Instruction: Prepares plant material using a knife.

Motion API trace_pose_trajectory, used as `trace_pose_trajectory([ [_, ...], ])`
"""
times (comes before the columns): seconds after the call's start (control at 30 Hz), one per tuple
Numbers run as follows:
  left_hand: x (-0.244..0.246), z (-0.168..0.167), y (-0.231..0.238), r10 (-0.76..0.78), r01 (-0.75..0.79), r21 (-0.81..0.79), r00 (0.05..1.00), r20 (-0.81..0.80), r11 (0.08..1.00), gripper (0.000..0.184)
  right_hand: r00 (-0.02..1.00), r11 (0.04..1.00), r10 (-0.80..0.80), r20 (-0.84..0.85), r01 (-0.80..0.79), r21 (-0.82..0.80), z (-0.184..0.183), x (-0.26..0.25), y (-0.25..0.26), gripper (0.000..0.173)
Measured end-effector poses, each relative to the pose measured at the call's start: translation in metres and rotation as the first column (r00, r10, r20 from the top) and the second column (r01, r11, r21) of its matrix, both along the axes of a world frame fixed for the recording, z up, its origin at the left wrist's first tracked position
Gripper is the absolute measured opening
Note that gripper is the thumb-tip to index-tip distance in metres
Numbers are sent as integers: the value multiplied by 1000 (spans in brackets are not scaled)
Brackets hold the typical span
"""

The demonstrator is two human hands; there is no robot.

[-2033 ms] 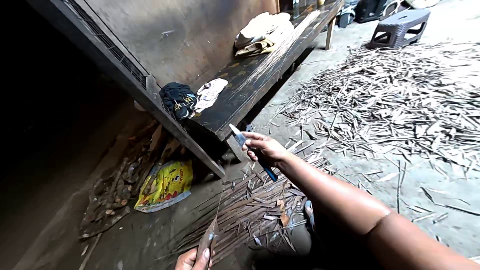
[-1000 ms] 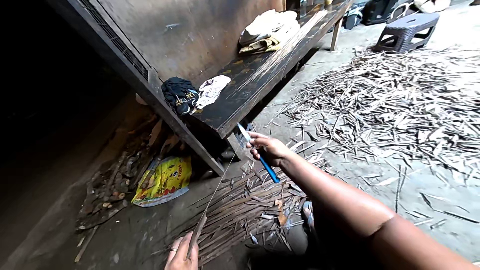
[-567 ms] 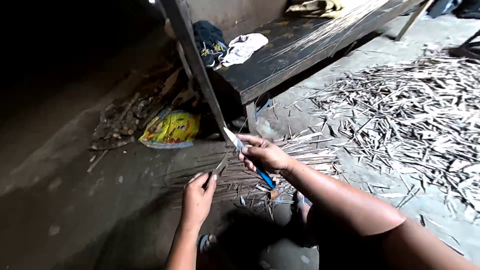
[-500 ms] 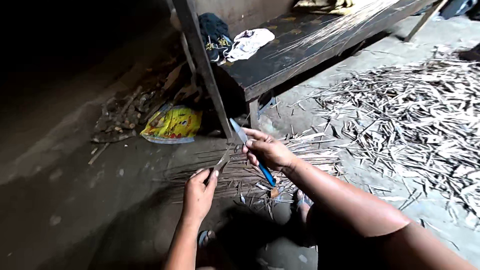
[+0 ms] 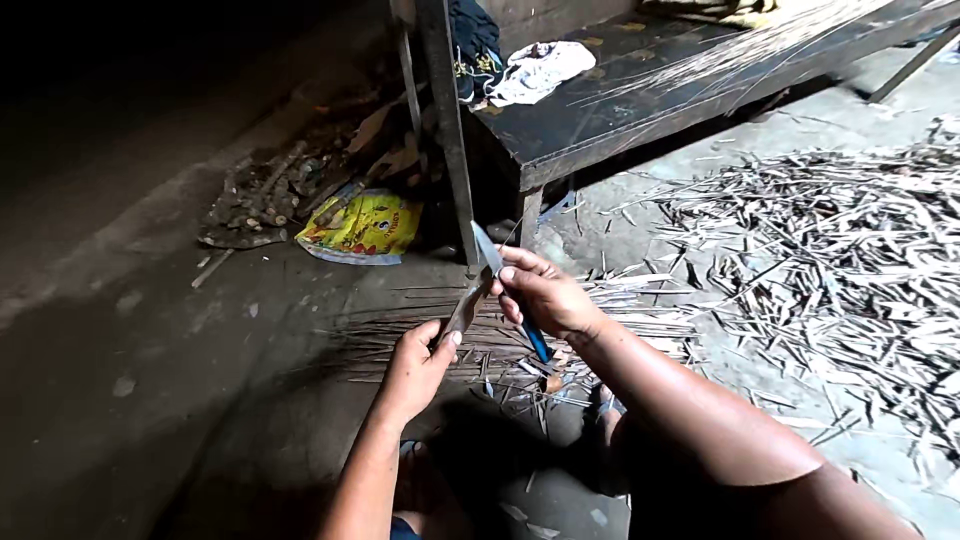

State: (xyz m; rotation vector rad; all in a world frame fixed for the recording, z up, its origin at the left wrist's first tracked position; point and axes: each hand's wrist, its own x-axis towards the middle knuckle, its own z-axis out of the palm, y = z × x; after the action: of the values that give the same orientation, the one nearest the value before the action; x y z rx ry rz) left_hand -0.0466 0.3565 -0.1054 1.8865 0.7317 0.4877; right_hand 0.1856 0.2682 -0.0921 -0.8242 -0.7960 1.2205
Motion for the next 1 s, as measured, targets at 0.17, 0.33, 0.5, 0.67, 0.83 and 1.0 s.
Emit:
trace_pose_trajectory([
  [0.17,-4,4,2,43,-35,-136,997,59,990,16,999,999,30,22,-29,-34,4,13,-1,42],
  [0.33,-8,11,8,68,-41,-186,987,143,982,28,979,981,188,79,-184,-65,-7,-1,-1,38],
  [0.5,-6,13,6,106,-79,-231,988,111,970,39,978,982,187,89,-186,-19,-11,0,-3,24],
  [0.67,-6,13,7,196,-173,-217,977,88,961,24,940,961,241,243,-266,77,-14,-4,-5,24],
  [0.83,-7,16,4,192,-177,-196,979,61,965,17,871,937,334,359,-348,-28,-11,-24,-9,23],
  [1.0,-9,19,-2,103,-66,-255,986,134,965,13,861,929,364,356,-365,-68,-15,-27,-7,23],
])
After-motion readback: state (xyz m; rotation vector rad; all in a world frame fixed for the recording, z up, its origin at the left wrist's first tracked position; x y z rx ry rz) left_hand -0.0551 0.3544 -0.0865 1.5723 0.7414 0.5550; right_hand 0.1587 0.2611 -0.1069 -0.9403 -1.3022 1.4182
